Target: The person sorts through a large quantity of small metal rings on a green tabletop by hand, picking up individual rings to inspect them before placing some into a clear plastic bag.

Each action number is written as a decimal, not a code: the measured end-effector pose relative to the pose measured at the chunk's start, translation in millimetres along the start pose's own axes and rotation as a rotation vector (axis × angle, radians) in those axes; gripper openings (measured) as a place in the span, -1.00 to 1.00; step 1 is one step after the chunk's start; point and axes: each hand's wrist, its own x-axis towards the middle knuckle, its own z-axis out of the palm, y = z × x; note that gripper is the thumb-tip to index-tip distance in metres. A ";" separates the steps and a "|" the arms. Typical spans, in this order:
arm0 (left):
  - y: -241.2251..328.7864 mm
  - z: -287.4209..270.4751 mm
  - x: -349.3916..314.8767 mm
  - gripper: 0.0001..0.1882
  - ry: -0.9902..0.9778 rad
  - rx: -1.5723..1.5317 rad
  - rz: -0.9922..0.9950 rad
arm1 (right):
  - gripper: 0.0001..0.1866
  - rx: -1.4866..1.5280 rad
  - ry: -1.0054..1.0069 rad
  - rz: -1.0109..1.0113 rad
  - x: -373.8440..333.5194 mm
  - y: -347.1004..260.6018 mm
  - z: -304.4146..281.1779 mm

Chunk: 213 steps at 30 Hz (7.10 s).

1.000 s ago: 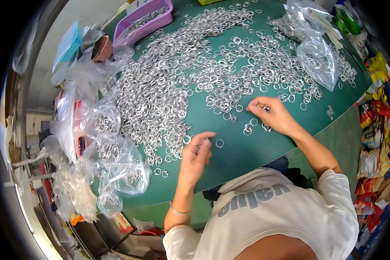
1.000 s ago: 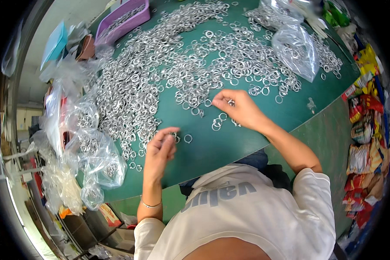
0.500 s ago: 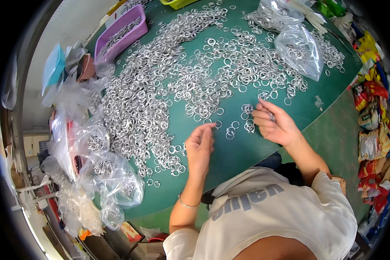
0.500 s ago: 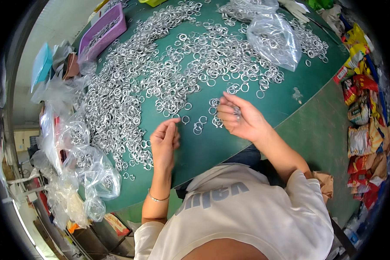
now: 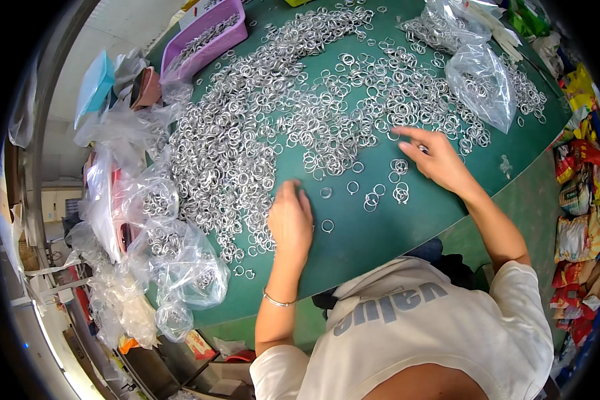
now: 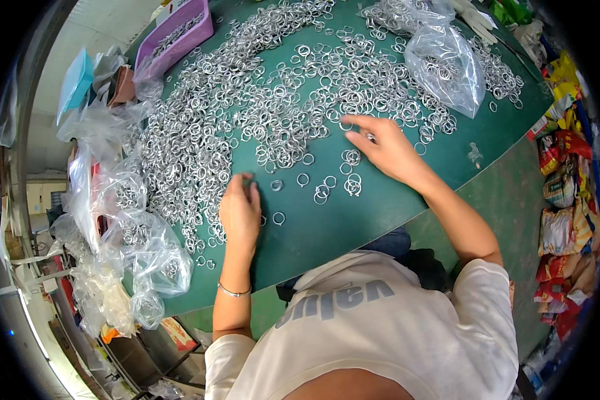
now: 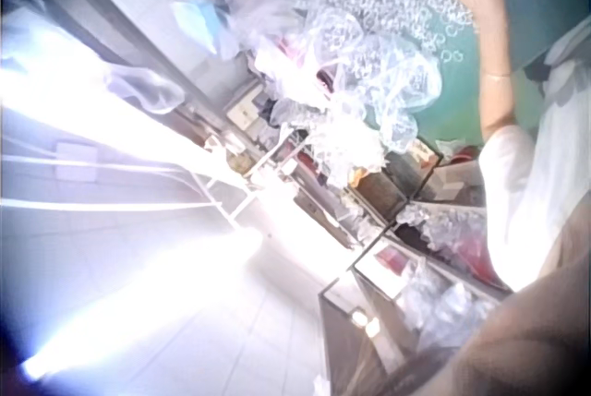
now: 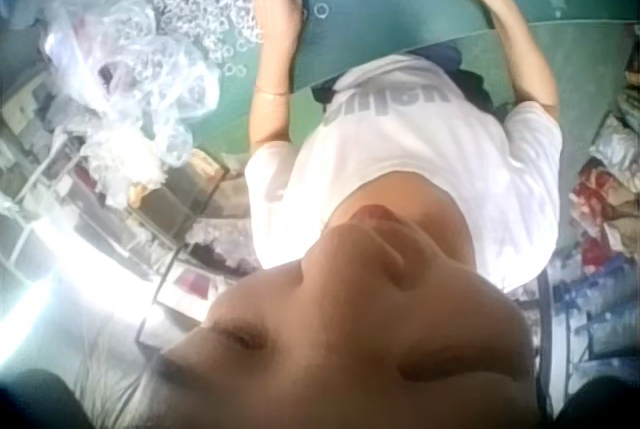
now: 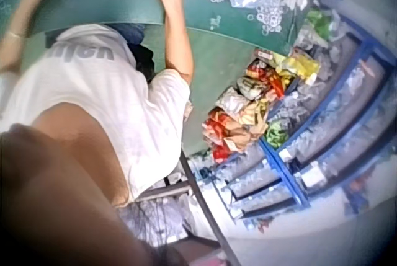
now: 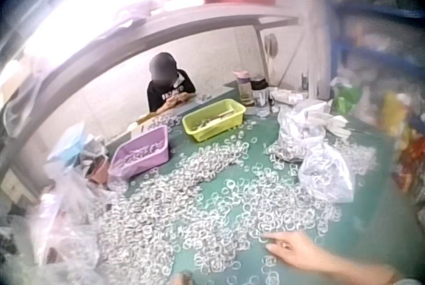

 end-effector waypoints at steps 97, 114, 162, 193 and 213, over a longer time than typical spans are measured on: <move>25.5 0.9 11.9 -0.72 -0.594 -1.286 -0.375 | -0.78 -0.259 -0.104 -0.278 37.0 3.5 39.4; 48.0 7.7 -1.0 -0.51 -0.705 -2.089 -0.707 | -0.65 1.427 -0.401 0.444 3.4 -1.2 10.8; -9.3 -48.1 -57.4 -0.73 -0.102 -2.132 -0.965 | -0.92 0.084 -0.046 -0.249 -24.2 -41.6 47.3; -343.8 -184.1 -186.5 -0.42 1.535 -1.262 -1.020 | -0.92 0.102 -0.167 -0.219 -20.9 -30.9 75.5; -369.5 -234.2 -186.5 -0.92 1.520 -0.983 -0.480 | -0.94 -0.130 -0.553 -0.565 -10.0 -146.7 147.3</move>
